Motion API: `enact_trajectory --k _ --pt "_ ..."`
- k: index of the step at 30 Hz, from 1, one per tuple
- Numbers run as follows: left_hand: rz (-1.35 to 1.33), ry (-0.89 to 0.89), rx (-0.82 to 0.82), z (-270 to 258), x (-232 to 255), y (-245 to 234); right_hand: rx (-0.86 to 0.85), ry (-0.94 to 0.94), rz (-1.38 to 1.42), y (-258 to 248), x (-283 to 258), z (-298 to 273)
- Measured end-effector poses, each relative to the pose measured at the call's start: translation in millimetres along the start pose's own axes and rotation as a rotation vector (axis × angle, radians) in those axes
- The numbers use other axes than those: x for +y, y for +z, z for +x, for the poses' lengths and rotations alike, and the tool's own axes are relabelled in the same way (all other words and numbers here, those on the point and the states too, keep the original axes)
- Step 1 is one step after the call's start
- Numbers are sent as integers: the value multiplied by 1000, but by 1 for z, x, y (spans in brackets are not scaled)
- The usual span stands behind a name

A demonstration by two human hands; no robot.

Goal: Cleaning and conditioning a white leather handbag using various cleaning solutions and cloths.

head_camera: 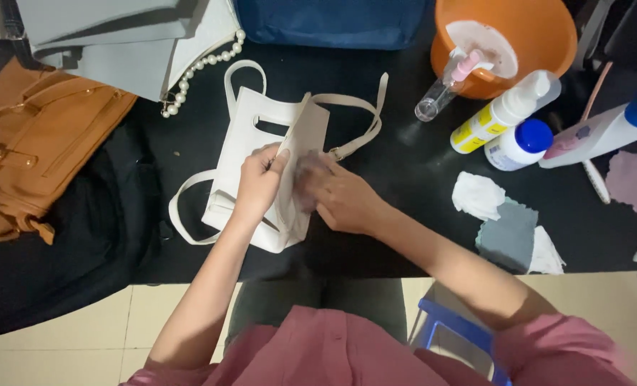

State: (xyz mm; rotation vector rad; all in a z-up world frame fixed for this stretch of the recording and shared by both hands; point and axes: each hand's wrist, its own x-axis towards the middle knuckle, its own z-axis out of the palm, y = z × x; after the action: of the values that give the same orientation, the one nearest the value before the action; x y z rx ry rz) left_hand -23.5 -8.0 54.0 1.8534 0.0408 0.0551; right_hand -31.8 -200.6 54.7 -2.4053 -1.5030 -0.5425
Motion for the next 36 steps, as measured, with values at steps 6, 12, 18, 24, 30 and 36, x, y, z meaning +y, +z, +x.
enact_trajectory --k 6,12,18,24,30,36 --pt "-2 27 -22 9 -29 6 -76 457 -179 13 37 46" --pt "23 26 -17 13 -13 4 -68 393 78 -4 -70 29" --pt "62 -3 -36 4 -1 1 -149 516 423 -22 -82 25" --pt "83 74 -49 16 -39 6 3 653 127 30 13 60" --pt "60 122 -27 13 -30 6 -11 525 104 43 -45 26" --pt "25 58 -46 4 -9 0 -118 539 512 -6 -100 -2"
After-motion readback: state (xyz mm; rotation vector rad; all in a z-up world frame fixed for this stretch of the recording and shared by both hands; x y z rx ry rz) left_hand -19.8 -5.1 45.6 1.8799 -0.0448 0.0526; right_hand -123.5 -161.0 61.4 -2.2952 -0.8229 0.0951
